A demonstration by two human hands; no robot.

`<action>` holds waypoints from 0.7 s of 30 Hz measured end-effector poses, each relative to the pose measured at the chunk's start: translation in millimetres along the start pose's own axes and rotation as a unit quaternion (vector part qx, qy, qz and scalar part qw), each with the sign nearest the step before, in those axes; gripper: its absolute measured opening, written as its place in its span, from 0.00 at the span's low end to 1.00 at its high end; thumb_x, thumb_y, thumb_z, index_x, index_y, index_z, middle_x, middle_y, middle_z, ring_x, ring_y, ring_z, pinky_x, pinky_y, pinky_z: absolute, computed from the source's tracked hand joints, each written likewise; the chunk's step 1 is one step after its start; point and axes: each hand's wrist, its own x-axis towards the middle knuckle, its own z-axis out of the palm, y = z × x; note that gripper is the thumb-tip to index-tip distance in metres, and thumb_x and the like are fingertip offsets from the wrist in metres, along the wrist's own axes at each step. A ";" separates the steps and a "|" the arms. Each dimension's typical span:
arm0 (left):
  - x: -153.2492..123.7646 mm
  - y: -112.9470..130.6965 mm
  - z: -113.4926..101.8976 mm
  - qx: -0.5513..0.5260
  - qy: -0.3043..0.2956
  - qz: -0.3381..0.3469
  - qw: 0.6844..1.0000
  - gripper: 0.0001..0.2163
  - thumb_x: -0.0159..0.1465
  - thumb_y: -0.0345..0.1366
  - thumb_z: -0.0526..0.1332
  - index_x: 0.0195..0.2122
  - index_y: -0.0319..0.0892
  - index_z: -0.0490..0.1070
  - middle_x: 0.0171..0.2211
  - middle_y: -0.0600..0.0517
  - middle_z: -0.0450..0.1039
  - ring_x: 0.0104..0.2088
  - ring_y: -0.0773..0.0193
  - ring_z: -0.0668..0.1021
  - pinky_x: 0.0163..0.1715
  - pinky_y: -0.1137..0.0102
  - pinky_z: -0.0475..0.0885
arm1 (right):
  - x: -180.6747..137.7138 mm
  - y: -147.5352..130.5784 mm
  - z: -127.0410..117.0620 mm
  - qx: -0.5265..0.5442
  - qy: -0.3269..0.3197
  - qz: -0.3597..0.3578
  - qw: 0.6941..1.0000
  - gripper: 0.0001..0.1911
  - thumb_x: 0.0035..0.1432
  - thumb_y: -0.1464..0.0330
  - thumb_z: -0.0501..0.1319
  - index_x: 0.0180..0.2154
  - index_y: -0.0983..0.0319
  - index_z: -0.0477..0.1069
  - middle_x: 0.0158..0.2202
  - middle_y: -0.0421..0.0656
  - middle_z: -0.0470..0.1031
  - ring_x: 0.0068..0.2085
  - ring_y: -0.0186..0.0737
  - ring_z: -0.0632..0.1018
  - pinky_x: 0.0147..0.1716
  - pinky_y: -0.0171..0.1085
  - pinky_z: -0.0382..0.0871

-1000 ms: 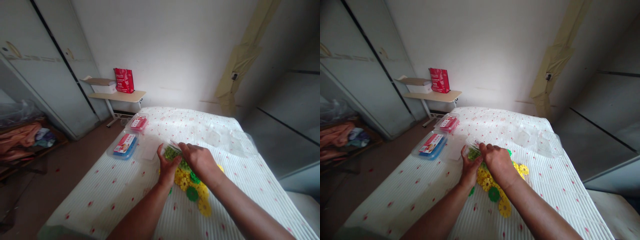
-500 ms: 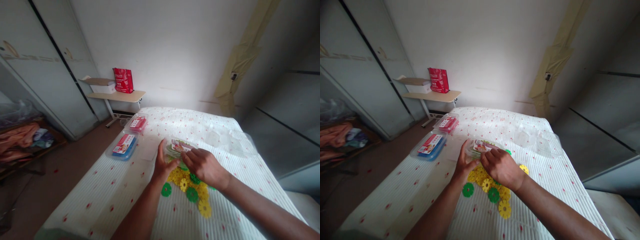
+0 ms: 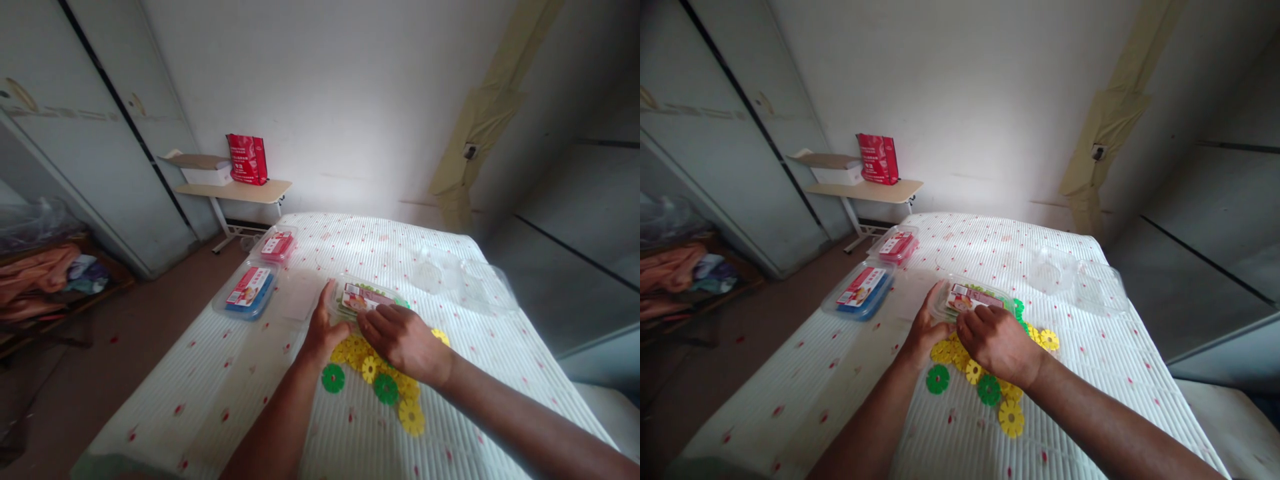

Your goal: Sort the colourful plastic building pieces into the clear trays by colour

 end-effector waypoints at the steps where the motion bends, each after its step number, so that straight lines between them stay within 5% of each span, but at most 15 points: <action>1: 0.0 -2.0 0.5 -0.010 -0.001 0.001 1.000 0.38 0.48 0.27 0.64 0.62 0.43 0.53 0.50 0.46 0.70 0.50 0.51 0.73 0.55 0.58 0.63 | -0.4 -0.2 0.6 0.002 0.001 0.002 1.000 0.10 0.62 0.74 0.51 0.34 0.66 0.70 0.27 0.43 0.70 0.27 0.36 0.68 0.24 0.38 0.61; 8: -2.7 -4.5 7.4 -0.005 0.041 0.067 0.997 0.39 0.51 0.30 0.62 0.64 0.44 0.47 0.53 0.47 0.68 0.51 0.55 0.72 0.55 0.60 0.63 | 3.8 0.1 1.8 0.014 0.029 0.036 0.999 0.10 0.64 0.73 0.50 0.36 0.66 0.70 0.27 0.43 0.70 0.27 0.35 0.67 0.25 0.37 0.59; 21: -4.9 -13.4 9.7 0.167 0.193 0.153 0.955 0.26 0.55 0.29 0.55 0.58 0.43 0.61 0.59 0.49 0.62 0.60 0.56 0.63 0.60 0.62 0.58 | -0.4 -11.6 23.6 0.017 0.072 0.062 0.995 0.09 0.63 0.75 0.51 0.37 0.67 0.69 0.27 0.42 0.71 0.27 0.35 0.67 0.25 0.36 0.59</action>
